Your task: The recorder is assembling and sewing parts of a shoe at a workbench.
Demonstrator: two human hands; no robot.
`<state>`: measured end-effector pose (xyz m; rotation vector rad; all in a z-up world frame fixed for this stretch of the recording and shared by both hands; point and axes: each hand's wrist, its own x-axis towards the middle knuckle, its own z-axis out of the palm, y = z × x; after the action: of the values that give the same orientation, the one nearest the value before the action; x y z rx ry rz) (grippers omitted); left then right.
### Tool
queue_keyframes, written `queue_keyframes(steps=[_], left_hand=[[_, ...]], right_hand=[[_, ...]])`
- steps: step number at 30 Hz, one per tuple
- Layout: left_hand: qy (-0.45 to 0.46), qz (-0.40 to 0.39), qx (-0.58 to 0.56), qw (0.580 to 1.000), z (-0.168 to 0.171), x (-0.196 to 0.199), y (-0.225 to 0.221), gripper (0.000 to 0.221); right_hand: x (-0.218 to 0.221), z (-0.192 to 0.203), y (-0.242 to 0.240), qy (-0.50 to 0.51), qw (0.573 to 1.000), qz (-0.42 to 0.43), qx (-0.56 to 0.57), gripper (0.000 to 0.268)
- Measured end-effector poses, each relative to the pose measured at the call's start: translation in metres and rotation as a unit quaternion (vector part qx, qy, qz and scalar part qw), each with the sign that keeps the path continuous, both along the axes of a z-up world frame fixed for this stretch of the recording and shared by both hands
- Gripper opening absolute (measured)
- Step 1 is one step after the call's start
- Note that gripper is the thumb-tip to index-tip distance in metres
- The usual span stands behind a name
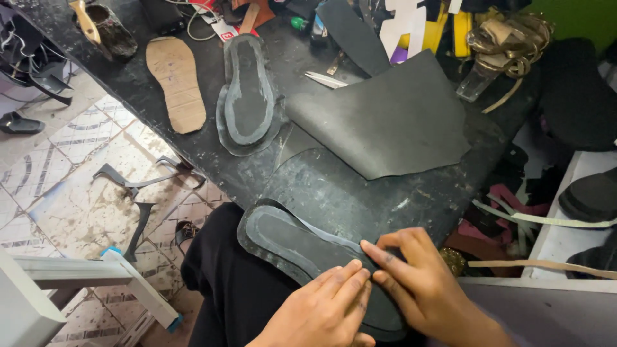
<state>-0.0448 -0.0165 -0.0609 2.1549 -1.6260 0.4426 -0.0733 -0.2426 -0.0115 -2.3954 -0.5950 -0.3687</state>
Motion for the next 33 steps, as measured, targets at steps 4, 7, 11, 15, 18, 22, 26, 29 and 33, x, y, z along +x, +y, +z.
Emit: queue_keyframes(steps=[4, 7, 11, 15, 18, 22, 26, 29, 33], left_hand=[[0.011, 0.007, 0.003, 1.000, -0.003, -0.005, 0.001, 0.067], [0.014, 0.013, 0.009, 1.000, -0.004, -0.007, -0.001, 0.069], [0.032, 0.008, 0.005, 0.999, -0.002, -0.006, -0.001, 0.070], [0.073, -0.007, 0.002, 0.997, 0.001, -0.005, 0.000, 0.070], [0.086, -0.011, -0.002, 0.996, 0.012, -0.006, 0.000, 0.071], [0.098, -0.015, -0.010, 0.995, 0.018, -0.006, -0.001, 0.072], [0.100, -0.012, -0.023, 0.995, 0.016, -0.007, -0.001, 0.064], [0.057, 0.010, -0.030, 0.998, 0.005, -0.008, -0.004, 0.050], [0.018, 0.038, -0.029, 0.999, 0.000, -0.011, -0.007, 0.037]], right_hand=[[-0.001, -0.004, 0.001, -0.071, 0.994, 0.018, -0.079, 0.044], [-0.003, -0.002, -0.001, -0.086, 0.987, 0.032, -0.129, 0.047], [-0.004, 0.008, -0.009, -0.083, 0.990, 0.065, -0.098, 0.038], [-0.017, -0.007, -0.027, 0.097, 0.978, 0.002, 0.182, 0.032], [-0.016, -0.004, -0.015, 0.023, 0.993, -0.072, 0.092, 0.034], [-0.018, -0.011, -0.006, 0.023, 0.995, -0.069, 0.066, 0.034], [-0.022, -0.015, 0.001, -0.035, 0.997, -0.053, 0.035, 0.033], [-0.024, -0.011, 0.006, -0.064, 0.996, -0.053, -0.008, 0.036], [-0.033, -0.007, 0.012, -0.077, 0.990, -0.070, -0.091, 0.039]])
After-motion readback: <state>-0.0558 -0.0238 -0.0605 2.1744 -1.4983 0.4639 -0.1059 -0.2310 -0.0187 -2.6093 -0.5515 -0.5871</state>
